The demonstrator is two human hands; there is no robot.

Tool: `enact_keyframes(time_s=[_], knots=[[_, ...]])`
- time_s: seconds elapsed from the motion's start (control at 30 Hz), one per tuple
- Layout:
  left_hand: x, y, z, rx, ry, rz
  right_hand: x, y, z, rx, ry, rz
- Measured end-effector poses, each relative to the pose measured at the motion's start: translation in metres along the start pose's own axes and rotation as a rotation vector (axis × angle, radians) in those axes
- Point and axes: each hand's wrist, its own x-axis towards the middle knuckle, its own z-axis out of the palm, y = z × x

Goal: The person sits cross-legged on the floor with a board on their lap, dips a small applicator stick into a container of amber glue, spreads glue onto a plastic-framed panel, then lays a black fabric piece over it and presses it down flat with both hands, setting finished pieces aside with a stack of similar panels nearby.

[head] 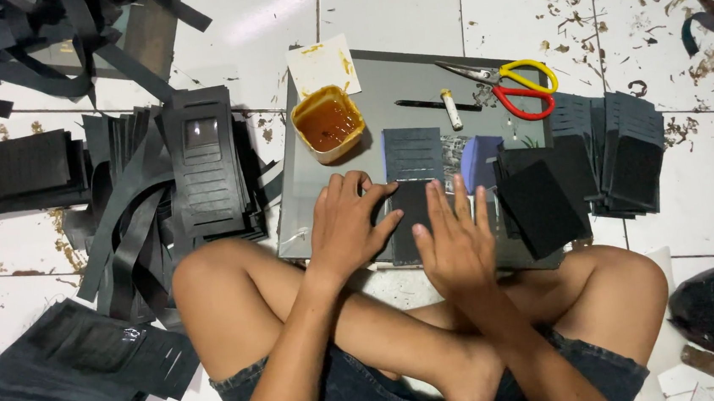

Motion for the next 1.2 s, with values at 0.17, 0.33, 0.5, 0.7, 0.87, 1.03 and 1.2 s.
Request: enact_keyframes(time_s=[0.17,0.33,0.5,0.7,0.87,1.03,1.2], knots=[[-0.001,-0.002,0.002,-0.017,0.025,0.005,-0.005,0.005,-0.016,0.158,0.09,0.11],[-0.002,0.0,0.002,-0.025,0.037,-0.003,-0.016,-0.004,-0.026,0.262,0.103,0.131],[-0.001,-0.003,0.001,-0.003,-0.001,0.003,-0.014,0.002,-0.019,0.246,0.014,0.052],[-0.001,-0.002,0.0,-0.006,-0.005,0.009,-0.011,0.007,-0.014,0.205,-0.087,-0.152],[-0.002,-0.003,0.001,-0.022,-0.007,0.004,-0.022,0.009,-0.03,0.223,-0.024,-0.272],[-0.002,-0.004,0.001,-0.048,-0.015,-0.006,-0.062,0.02,-0.021,0.31,0.332,-0.013],[-0.003,-0.003,0.002,-0.034,-0.02,-0.003,-0.057,0.003,-0.027,0.135,0.119,-0.041]])
